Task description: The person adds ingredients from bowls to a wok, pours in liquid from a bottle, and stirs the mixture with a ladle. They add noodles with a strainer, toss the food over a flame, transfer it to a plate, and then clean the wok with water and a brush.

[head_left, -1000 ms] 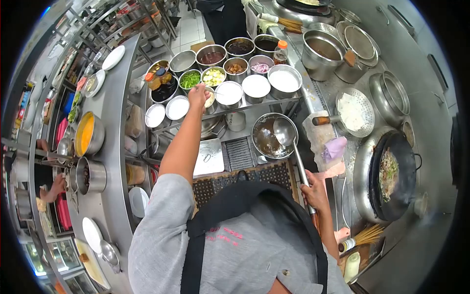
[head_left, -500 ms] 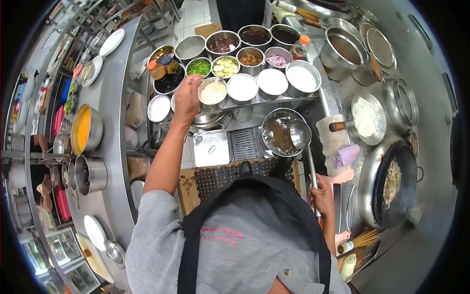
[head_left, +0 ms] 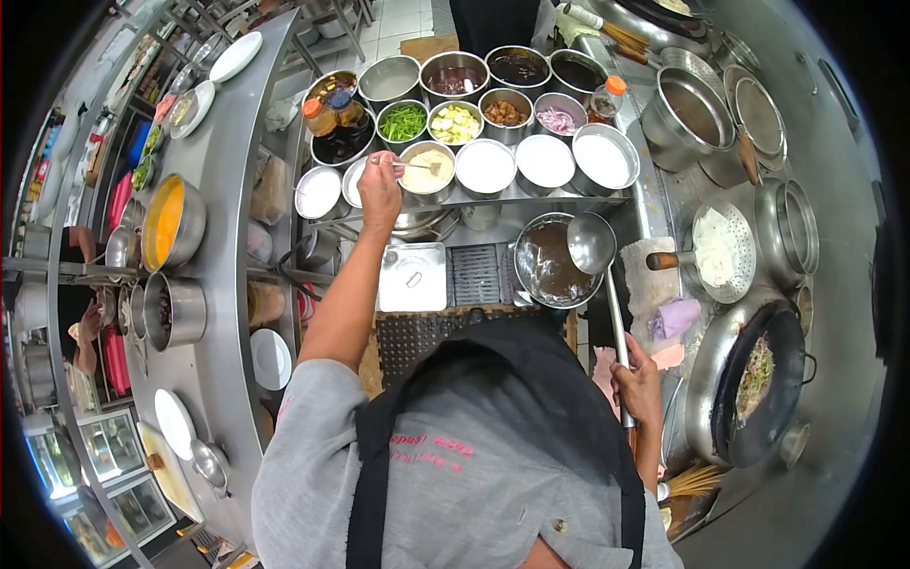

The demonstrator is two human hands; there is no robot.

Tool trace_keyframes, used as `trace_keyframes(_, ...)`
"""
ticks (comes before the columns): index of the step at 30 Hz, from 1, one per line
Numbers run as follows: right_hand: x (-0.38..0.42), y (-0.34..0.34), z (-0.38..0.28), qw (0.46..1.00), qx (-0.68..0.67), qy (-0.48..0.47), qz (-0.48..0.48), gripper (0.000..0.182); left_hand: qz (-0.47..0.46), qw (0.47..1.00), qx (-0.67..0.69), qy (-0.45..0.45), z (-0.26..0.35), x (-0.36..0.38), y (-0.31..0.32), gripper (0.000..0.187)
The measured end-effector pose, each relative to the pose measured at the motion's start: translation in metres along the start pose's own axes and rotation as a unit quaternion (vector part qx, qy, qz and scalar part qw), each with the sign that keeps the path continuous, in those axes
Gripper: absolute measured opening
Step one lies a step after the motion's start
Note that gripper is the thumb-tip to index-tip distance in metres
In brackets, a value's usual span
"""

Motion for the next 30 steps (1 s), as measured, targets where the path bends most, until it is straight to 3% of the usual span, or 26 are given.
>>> trace_keyframes(6,0.007,0.001,-0.004,1.0,-0.005,-0.002,0.003,0.059,0.044,0.978,0.18,-0.096,-0.034,0.003,-0.011,0.028)
trace_keyframes(10,0.016,0.001,-0.014,1.0,-0.018,0.008,0.005,0.062,0.073,0.962,0.226,-0.132,-0.047,-0.002,-0.024,0.029)
trace_keyframes(30,0.026,-0.008,-0.026,0.999,-0.026,-0.042,0.016,0.065,0.054,0.978,0.176,-0.102,-0.045,0.002,-0.03,0.028)
Point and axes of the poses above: each hand's wrist, its own x-axis away from the middle knuckle, its own y-axis out of the palm, z = x × y, the point moved 5 cm from there along -x, towards the middle knuckle, and after that the axes turned 3 degrees about y, right-handed, at the moved point
